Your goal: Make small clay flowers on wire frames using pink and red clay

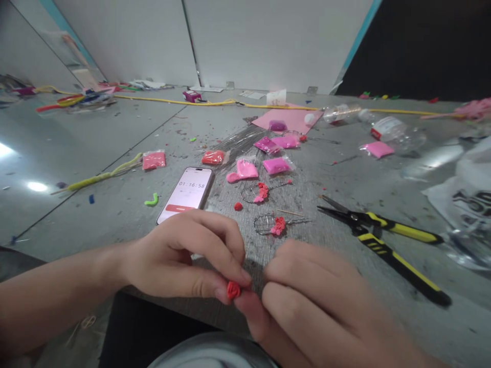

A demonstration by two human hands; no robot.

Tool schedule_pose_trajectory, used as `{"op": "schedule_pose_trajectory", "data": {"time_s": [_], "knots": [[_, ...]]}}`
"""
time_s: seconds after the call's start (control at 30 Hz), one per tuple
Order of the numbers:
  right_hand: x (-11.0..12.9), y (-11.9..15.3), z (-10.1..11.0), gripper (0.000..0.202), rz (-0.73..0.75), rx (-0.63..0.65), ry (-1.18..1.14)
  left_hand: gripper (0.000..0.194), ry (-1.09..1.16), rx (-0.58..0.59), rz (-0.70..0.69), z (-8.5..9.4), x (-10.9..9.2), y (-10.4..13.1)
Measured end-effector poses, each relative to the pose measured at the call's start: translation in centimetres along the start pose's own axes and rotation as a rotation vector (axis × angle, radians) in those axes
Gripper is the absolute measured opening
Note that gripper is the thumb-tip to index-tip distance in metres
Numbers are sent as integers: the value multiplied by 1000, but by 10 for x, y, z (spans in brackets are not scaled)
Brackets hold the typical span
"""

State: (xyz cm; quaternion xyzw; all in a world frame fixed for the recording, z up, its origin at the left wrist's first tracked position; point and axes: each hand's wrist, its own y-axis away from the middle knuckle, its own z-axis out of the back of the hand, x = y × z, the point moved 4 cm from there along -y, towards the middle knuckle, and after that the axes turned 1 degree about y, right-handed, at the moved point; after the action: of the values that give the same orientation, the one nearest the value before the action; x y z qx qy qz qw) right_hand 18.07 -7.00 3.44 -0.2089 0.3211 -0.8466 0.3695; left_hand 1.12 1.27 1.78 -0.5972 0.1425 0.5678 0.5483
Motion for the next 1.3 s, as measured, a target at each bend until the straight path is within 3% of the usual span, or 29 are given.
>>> {"op": "schedule_pose_trajectory", "data": {"time_s": [0.37,0.63,0.77,0.83,1.0,1.13,1.23,1.3], "knots": [[-7,2,-3,19,-55,69,-121,15,-83,11,47,7,4,0],[-14,-1,-2,20,-96,-27,-71,23,-806,386,147,10,37,11],[-17,-2,-3,19,-83,-36,-81,25,-865,428,162,15,43,13],[-18,-2,-3,19,-78,-39,-67,30,-857,401,197,20,43,12],[-20,0,-5,18,-89,-59,-33,32,-1008,155,318,41,46,7],[-22,1,-8,20,-105,-71,-12,27,-1058,139,372,41,57,5],[-25,0,-10,21,-117,-91,32,21,-922,51,367,39,57,3],[-28,0,-12,19,-135,-88,67,18,-703,-53,361,38,52,1]]}}
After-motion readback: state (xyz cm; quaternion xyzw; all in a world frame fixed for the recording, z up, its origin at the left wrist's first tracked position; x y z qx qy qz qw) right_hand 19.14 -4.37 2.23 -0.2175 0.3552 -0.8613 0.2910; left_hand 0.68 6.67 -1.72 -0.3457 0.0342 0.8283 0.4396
